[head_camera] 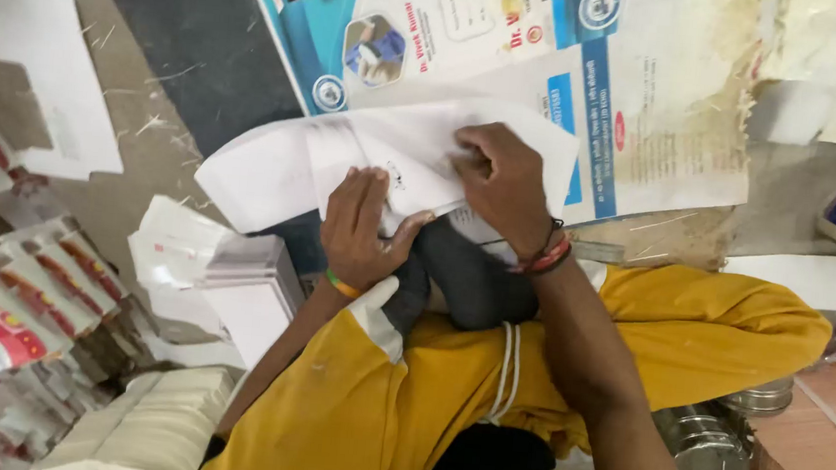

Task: The person is manually folding and stacking large white envelopes or paper packets on a floor covered with printed materials and workspace items.

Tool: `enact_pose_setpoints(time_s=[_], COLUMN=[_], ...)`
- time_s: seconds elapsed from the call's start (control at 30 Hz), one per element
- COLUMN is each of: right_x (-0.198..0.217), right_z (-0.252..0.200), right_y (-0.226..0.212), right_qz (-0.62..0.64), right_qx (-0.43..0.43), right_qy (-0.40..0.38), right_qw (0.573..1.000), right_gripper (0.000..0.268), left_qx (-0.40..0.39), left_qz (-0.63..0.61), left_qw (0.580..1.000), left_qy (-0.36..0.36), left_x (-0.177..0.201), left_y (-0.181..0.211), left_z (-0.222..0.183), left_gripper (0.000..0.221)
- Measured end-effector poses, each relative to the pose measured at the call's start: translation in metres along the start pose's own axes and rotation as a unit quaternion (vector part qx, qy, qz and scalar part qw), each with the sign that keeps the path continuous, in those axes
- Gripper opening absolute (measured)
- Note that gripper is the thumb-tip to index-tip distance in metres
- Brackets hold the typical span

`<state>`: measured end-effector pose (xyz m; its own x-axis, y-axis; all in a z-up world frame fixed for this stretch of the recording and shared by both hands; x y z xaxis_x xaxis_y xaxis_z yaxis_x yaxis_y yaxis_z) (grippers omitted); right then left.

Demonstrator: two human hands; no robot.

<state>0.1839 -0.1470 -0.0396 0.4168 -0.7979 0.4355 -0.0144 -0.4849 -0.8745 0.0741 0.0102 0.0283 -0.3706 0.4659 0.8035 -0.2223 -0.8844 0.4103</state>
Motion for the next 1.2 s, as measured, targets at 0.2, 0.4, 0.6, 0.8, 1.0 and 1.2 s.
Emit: enact_pose_setpoints(time_s=[0.2,0.4,0.6,0.8,1.0,1.2], right_x=[-0.003,-0.007,-0.011,0.005,-0.009,-0.013], right_z=[0.001,-0.005,0.002,0.024,0.009,0.018], right_y=[-0.005,0.006,0.026,-0.035,0.010,0.020], right_qz=[-0.108,-0.163,0.031,0.334,0.047,0.336], right_qx=[0.081,0.048,-0.185,-0.141,-0.086,-0.201], right_qy=[0.051,0.095,-0.087,-0.091,-0.062,-0.149], right_qw=[0.990,0.981,0.978,0.928,0.993,0.908], right_gripper=[0.027,0.024,0.034,0.056,0.027,0.064], left_qx=[0.033,-0.014,-0.025,-0.023,-0.039,-0.092], left_qz=[-0.010,-0.038,-0.139,-0.128,-0.129,0.017], left_qw=[0.999,0.999,0.966,0.974,0.974,0.992], left_qy=[0.012,-0.016,-0.218,-0.184,-0.180,-0.082], left_x=[0.000,0.000,0.020,0.017,0.008,0.008], left_y=[-0.001,-0.001,-0.026,-0.029,-0.032,-0.027], left_z=[0.002,0.001,0.025,0.008,0.002,-0.014], left_gripper=[0.071,0.065,0.073,0.067,0.068,0.045])
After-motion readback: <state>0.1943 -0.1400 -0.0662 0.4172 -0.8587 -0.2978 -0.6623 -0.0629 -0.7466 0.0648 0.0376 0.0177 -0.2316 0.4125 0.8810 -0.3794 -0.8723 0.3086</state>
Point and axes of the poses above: each hand's wrist, its own z-axis towards the middle knuckle, its own x-axis out of the back of the hand, y = z × x, the point moved 8 cm from there along z, towards the middle knuckle, and after that the axes turned 10 degrees about -x, right-handed, at the moved point
